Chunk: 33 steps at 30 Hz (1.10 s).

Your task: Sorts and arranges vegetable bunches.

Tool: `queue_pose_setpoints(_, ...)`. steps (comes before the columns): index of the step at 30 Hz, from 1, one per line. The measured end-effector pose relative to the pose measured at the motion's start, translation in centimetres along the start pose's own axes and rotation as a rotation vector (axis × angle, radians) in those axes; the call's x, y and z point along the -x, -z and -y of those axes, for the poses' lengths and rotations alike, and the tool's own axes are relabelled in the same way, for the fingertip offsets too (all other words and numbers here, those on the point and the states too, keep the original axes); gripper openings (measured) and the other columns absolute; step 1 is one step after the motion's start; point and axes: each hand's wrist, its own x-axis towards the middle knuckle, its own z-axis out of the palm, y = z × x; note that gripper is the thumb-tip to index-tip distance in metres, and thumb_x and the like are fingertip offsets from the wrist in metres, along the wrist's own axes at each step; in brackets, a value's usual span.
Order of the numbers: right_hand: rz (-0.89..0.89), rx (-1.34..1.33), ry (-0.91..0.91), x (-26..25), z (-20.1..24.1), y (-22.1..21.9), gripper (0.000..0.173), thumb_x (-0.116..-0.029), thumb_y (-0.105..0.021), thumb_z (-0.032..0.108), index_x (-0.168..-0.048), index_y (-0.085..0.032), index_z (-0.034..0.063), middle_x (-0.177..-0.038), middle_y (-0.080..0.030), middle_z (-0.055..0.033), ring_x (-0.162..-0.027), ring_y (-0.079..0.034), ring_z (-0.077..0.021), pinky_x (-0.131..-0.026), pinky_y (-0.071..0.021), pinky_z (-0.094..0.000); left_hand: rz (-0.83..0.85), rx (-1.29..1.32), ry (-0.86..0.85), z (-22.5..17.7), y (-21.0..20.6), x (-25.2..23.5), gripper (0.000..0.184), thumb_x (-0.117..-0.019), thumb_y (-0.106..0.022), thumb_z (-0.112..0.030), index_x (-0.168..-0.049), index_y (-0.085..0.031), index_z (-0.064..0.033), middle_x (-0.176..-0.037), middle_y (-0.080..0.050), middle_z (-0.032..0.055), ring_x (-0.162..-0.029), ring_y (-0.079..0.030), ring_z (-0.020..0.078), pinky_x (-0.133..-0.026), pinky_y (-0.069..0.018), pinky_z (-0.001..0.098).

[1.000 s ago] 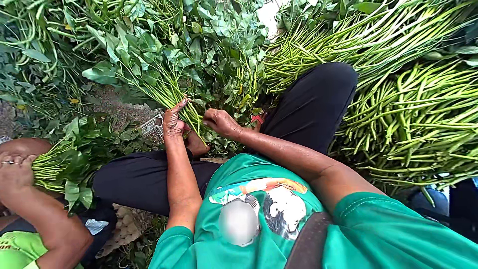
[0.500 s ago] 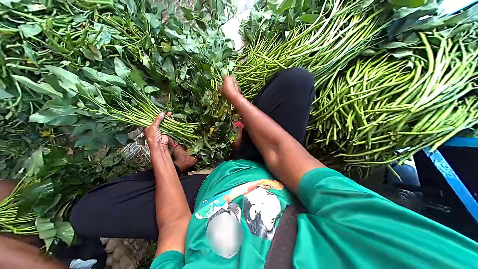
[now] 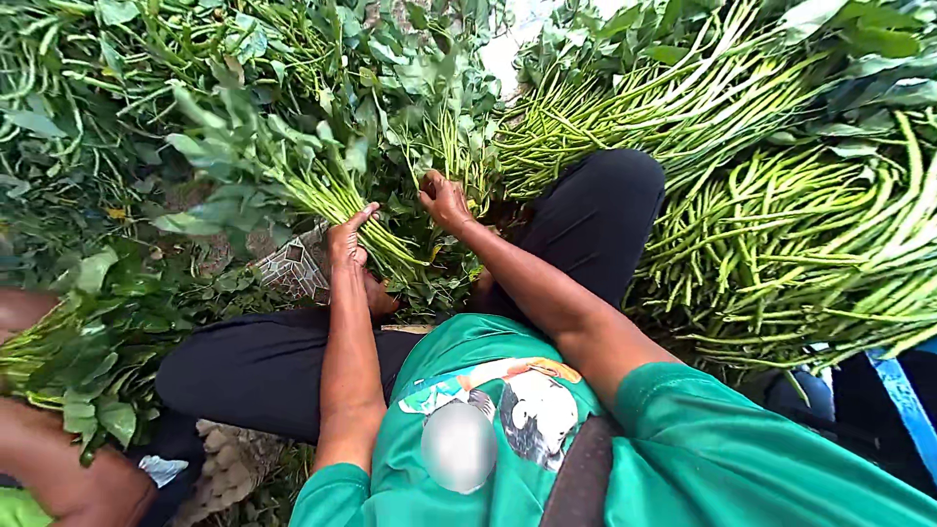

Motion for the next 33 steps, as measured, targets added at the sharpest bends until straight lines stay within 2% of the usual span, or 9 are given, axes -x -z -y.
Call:
queue_pose_setpoints(6, 0.06, 0.202, 0.324, 3.8, 1.8, -3.7, 0.026, -0.1014, -0.058, 0.017, -0.117, -0.069, -0.0001, -0.116, -0.071, -0.0224, -0.114, -0.066, -0.0407, -0.096, -0.0462, -0.0628, -0.063, -0.09, -0.037, 1.0, -1.3, 0.6, 0.047, -0.0862, -0.077, 0.004, -0.128, -0.054, 0.0034, -0.103, -0.073, 0.0143, -0.091, -0.073, 0.0207, -0.084, -0.0613, 0.0373)
queue_pose_setpoints(11, 0.134, 0.025, 0.262, 3.3, 0.7, -3.3, 0.026, -0.0965, -0.063, 0.016, -0.115, -0.067, -0.0016, -0.102, -0.072, -0.0196, -0.098, -0.071, -0.0355, -0.091, -0.0523, -0.0578, -0.048, -0.062, -0.025, 1.5, -1.2, 0.6, 0.045, -0.0876, -0.073, 0.006, -0.128, -0.053, 0.0027, -0.101, -0.074, 0.0147, -0.09, -0.073, 0.0218, -0.083, -0.0609, 0.038)
queue_pose_setpoints(15, 0.279, -0.505, -0.104, 1.9, 0.7, -2.5, 0.049, -0.1068, -0.056, 0.033, -0.142, -0.053, -0.0019, -0.118, -0.069, -0.0221, -0.103, -0.07, -0.0272, -0.096, -0.0555, -0.0439, 0.037, -0.098, 0.008, 1.2, -0.8, 0.7, 0.042, -0.0875, -0.073, 0.006, -0.126, -0.056, 0.0039, -0.104, -0.075, 0.0158, -0.094, -0.073, 0.0225, -0.086, -0.0603, 0.0381)
queue_pose_setpoints(17, 0.292, -0.588, -0.171, 1.4, 1.0, -2.6, 0.05, -0.1067, -0.055, 0.039, -0.134, -0.062, -0.0013, -0.118, -0.07, -0.0185, -0.104, -0.068, -0.0239, -0.096, -0.0538, -0.043, 0.021, -0.195, -0.005, 1.4, -1.4, 1.1, 0.048, -0.0837, -0.077, 0.006, -0.127, -0.056, 0.0033, -0.109, -0.072, 0.0139, -0.097, -0.071, 0.0195, -0.089, -0.0596, 0.0369)
queue_pose_setpoints(21, 0.091, -0.631, -0.124, 0.9, 1.1, -3.9, 0.031, -0.0991, -0.069, 0.018, -0.119, -0.067, -0.006, -0.107, -0.071, -0.0191, -0.094, -0.069, -0.0239, -0.09, -0.0576, -0.0432, -0.016, -0.331, -0.032, 2.1, -2.7, 1.6, 0.05, -0.0795, -0.081, 0.005, -0.124, -0.058, 0.0048, -0.11, -0.069, 0.0142, -0.096, -0.069, 0.0158, -0.087, -0.0592, 0.0336)
queue_pose_setpoints(24, -0.024, -0.458, 0.047, 1.6, 1.0, -3.7, 0.023, -0.0969, -0.069, 0.012, -0.111, -0.069, -0.007, -0.104, -0.071, -0.0199, -0.098, -0.069, -0.0267, -0.094, -0.0549, -0.0444, -0.054, -0.3, -0.06, 1.9, -2.8, 1.4, 0.052, -0.0796, -0.082, 0.005, -0.125, -0.057, 0.0053, -0.108, -0.07, 0.0143, -0.094, -0.069, 0.0167, -0.086, -0.0596, 0.0341)
queue_pose_setpoints(27, 0.187, 0.019, 0.239, 2.4, 1.1, -1.5, 0.02, -0.0992, -0.064, 0.009, -0.11, -0.071, -0.0064, -0.115, -0.069, -0.0239, -0.113, -0.067, -0.0382, -0.104, -0.05, -0.0543, -0.119, -0.24, -0.114, 0.9, -1.8, 0.6, 0.043, -0.081, -0.077, 0.009, -0.119, -0.058, 0.0045, -0.095, -0.072, 0.0117, -0.082, -0.071, 0.0162, -0.077, -0.0616, 0.033)
queue_pose_setpoints(31, 0.538, 0.52, -0.01, 3.1, 1.0, 1.1, 0.021, -0.0957, -0.064, 0.006, -0.11, -0.069, -0.0077, -0.124, -0.065, -0.0311, -0.121, -0.06, -0.0507, -0.097, -0.0461, -0.0723, -0.125, -0.223, -0.161, -1.4, 1.4, -0.5, 0.04, -0.0839, -0.075, 0.009, -0.119, -0.056, 0.0045, -0.093, -0.075, 0.0119, -0.079, -0.074, 0.0182, -0.076, -0.0627, 0.0334)
queue_pose_setpoints(33, 0.554, 0.586, -0.058, 3.3, 0.7, 1.9, 0.027, -0.0861, -0.074, 0.003, -0.111, -0.07, -0.0072, -0.126, -0.064, -0.0317, -0.123, -0.057, -0.0527, -0.098, -0.0386, -0.0788, -0.127, -0.256, -0.175, -2.3, 2.2, -0.1, 0.039, -0.0843, -0.075, 0.008, -0.119, -0.057, 0.0046, -0.093, -0.075, 0.0118, -0.081, -0.074, 0.0178, -0.078, -0.0621, 0.0327)
